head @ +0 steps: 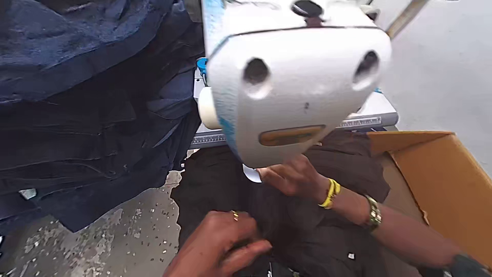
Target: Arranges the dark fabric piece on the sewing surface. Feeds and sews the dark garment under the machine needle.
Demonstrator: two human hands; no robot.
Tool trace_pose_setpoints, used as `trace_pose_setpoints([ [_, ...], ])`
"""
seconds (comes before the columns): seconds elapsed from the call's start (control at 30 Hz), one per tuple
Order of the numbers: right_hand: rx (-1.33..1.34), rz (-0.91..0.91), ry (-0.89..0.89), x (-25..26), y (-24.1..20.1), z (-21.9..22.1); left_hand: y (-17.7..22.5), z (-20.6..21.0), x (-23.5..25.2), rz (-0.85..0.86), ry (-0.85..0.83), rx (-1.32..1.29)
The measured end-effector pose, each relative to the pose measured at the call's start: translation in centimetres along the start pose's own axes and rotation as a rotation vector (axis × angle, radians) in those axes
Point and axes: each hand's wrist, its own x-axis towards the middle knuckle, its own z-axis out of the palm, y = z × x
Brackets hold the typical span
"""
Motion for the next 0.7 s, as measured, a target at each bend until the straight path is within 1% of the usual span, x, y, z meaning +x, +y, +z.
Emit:
trace_pose_setpoints([
  [0.07,-0.022,0.047,-0.056,1.1,0.0,-0.1,-0.7,-0.8,-1.1,-0.07,0.086,0.068],
  [0.17,0.08,0.132,-0.049,0.4,0.0,-1.2,-1.3,-3.2,-2.5,-0.185,0.062,-0.008],
  [0.2,0.109,0.144,-0.015,0.0,-0.4,-1.3,-1.6,-3.7,-2.8,-0.188,0.08,-0.052],
  [0.23,0.109,0.133,0.009,-0.3,-0.8,-1.1,-2.0,-3.8,-2.8,-0.161,0.136,-0.092],
  [0.27,0.094,0.105,0.016,-0.5,-1.1,-0.6,-2.9,-4.1,-3.3,-0.153,0.145,-0.086],
  [0.33,0.042,0.057,0.0,-0.4,-0.9,0.9,-2.8,-4.8,-3.3,-0.243,0.128,0.029],
  [0.37,0.0,0.057,-0.03,-0.2,-0.5,1.4,-3.4,-4.9,-3.0,-0.303,0.17,0.148],
  [0.43,-0.049,0.063,-0.111,0.2,0.2,1.7,-5.7,-4.3,-1.8,-0.399,0.311,0.454],
  [0.47,-0.044,0.053,-0.122,0.2,0.2,1.7,-6.5,-4.0,-0.8,-0.453,0.334,0.522],
  [0.53,-0.021,0.004,-0.087,-0.1,-0.2,1.7,-8.3,-3.0,1.2,-0.508,0.388,0.504],
  [0.6,-0.024,-0.027,-0.074,-0.2,-0.2,1.8,-8.9,-1.2,3.8,-0.538,0.426,0.379],
  [0.67,-0.026,-0.005,-0.098,-0.1,-0.1,1.7,-7.4,0.7,6.4,-0.66,0.444,0.327],
  [0.7,-0.018,0.002,-0.105,0.1,0.0,1.7,-6.4,1.3,7.6,-0.749,0.445,0.315],
])
